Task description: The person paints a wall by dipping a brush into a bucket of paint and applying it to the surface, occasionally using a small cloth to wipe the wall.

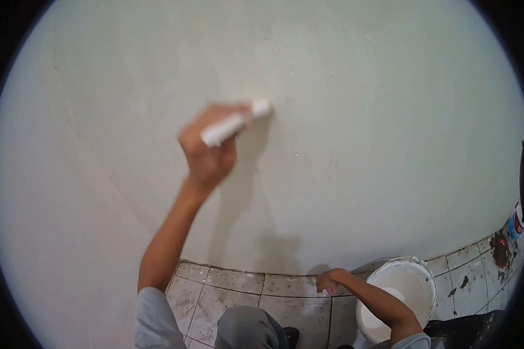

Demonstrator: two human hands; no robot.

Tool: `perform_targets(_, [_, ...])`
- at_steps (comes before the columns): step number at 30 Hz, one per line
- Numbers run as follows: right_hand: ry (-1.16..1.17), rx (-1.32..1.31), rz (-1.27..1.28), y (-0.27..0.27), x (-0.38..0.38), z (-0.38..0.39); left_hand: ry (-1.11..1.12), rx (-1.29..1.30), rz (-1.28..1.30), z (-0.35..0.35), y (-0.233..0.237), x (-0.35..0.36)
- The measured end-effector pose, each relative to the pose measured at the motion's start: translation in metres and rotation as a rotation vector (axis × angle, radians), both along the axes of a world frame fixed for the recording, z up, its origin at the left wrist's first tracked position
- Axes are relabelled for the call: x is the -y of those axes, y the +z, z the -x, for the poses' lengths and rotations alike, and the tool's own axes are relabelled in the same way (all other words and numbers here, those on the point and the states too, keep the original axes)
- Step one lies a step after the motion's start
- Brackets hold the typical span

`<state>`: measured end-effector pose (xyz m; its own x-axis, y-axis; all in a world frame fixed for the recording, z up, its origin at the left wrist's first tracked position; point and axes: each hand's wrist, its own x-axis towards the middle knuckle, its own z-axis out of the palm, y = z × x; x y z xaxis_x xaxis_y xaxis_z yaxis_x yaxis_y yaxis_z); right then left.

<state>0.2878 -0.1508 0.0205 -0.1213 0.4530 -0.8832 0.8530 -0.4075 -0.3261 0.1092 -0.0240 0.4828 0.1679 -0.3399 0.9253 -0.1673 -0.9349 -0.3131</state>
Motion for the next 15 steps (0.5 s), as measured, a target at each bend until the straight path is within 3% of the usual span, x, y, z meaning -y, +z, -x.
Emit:
perform_targets(3, [-0.014,-0.011,-0.017,0.001,0.0,-0.003,-0.005,0.216,-0.141,-0.006,0.058,0.011])
perform_targets(5, [-0.011,-0.024,-0.019,0.002,0.001,-0.005,0.067,0.194,-0.173,-0.007,0.049,0.006])
perform_targets(7, [-0.011,-0.035,-0.015,0.009,0.002,-0.004,0.243,0.156,-0.28,-0.003,-0.002,-0.005])
perform_targets(9, [-0.019,-0.036,-0.007,0.011,0.003,-0.004,0.33,-0.107,-0.224,0.009,-0.078,-0.005])
perform_targets(12, [-0.022,-0.019,-0.005,0.013,0.002,-0.003,0.242,-0.359,-0.135,0.024,-0.186,0.011])
perform_targets(15, [-0.009,-0.003,-0.024,0.02,-0.001,-0.001,0.104,-0.541,0.12,0.029,-0.207,0.015])
